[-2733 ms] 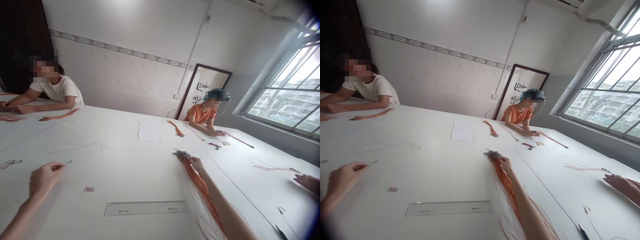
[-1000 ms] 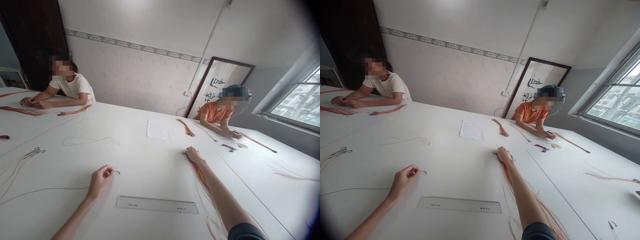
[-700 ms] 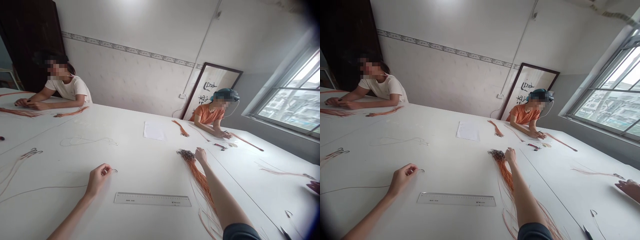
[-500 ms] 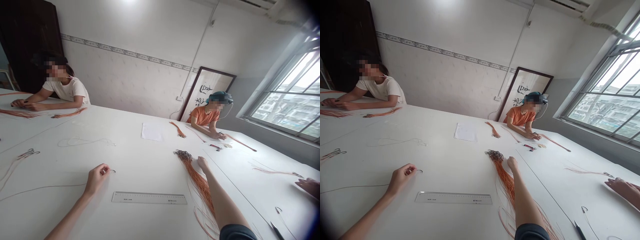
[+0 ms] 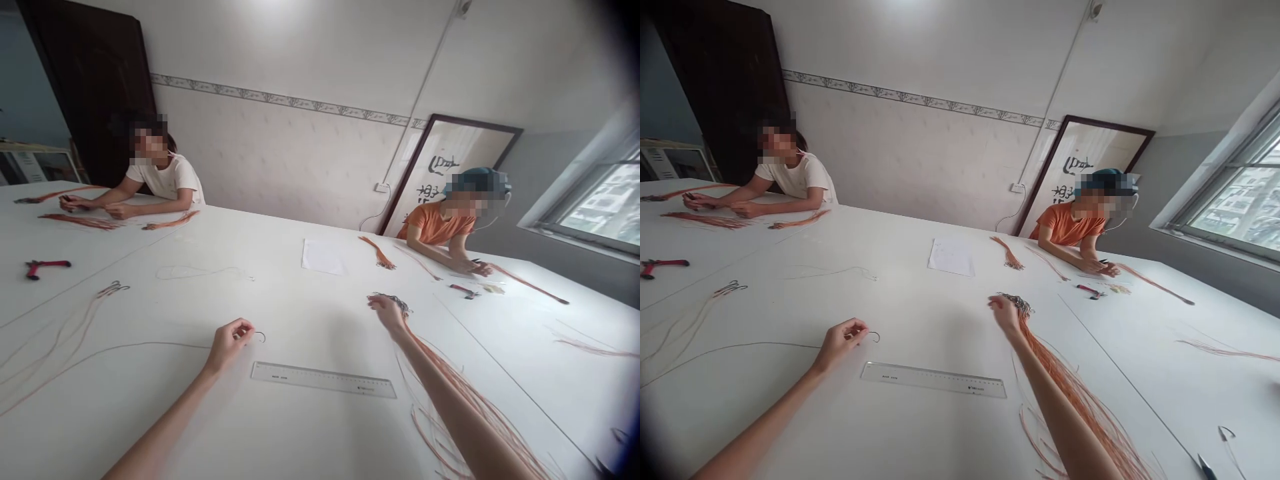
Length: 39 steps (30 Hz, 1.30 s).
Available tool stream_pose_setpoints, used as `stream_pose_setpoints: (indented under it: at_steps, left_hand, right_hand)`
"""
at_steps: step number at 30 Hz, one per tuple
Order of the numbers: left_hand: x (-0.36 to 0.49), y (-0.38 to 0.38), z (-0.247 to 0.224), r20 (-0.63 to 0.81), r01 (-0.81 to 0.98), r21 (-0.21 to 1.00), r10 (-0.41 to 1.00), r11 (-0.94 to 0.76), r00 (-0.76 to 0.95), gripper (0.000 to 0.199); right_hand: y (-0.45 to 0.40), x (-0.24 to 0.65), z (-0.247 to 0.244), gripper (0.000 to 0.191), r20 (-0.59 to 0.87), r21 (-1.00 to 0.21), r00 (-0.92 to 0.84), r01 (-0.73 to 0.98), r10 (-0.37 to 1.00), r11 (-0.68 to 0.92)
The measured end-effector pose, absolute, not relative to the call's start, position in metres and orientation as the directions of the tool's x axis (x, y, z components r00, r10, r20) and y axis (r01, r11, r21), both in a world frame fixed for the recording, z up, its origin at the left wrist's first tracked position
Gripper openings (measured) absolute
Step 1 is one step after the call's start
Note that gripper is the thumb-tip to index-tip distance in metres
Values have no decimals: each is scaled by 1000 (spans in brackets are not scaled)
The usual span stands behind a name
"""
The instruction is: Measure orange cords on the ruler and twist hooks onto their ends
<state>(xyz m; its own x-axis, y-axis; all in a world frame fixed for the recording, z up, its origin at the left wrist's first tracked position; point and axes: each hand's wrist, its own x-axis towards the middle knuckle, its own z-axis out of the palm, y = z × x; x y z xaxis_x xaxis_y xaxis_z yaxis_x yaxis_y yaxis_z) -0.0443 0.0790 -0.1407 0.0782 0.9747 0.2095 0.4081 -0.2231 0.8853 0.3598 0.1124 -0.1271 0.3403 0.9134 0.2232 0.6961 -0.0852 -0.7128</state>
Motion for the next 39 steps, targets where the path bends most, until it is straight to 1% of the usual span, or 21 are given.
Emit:
stream_pose_setpoints:
  at_steps: [2,4,5,7,9,13,17,21,24,30,35,39]
  left_hand:
    - [-41,74,-141,184,377,901,976,-214,113,25]
    - [-39,69,-140,161,348,916,978,-197,130,26]
    - [-38,67,-140,151,336,923,979,-188,134,26]
    - [-38,63,-140,135,312,934,981,-174,142,27]
    - [-38,59,-140,128,294,941,980,-169,155,28]
    - [-38,57,-143,123,281,943,973,-176,197,27]
    - [-39,58,-144,111,307,933,964,-185,243,25]
    - [-42,54,-145,127,346,911,950,-226,286,20]
    - [-47,47,-145,149,377,887,939,-265,309,16]
    - [-53,38,-145,189,442,836,927,-326,325,14]
    - [-52,39,-150,215,446,806,894,-390,394,13]
    - [-52,39,-154,204,464,789,885,-402,419,13]
  right_hand:
    - [97,299,-132,14,193,-729,125,682,973,57]
    - [78,239,-134,17,184,-741,-89,642,979,198]
    - [68,213,-135,18,187,-744,-170,619,968,252]
    - [51,172,-134,22,189,-749,-283,578,941,324]
    - [41,148,-133,21,184,-759,-331,551,926,348]
    - [38,134,-133,9,151,-803,-316,514,937,302]
    - [38,135,-137,12,97,-855,-248,476,964,208]
    - [34,138,-143,11,73,-875,-167,463,983,144]
    - [30,140,-146,8,84,-879,-155,453,984,146]
    - [29,141,-149,10,100,-874,-169,456,980,168]
    - [29,141,-149,12,125,-861,-166,471,978,190]
    - [27,140,-146,12,135,-851,-189,481,973,212]
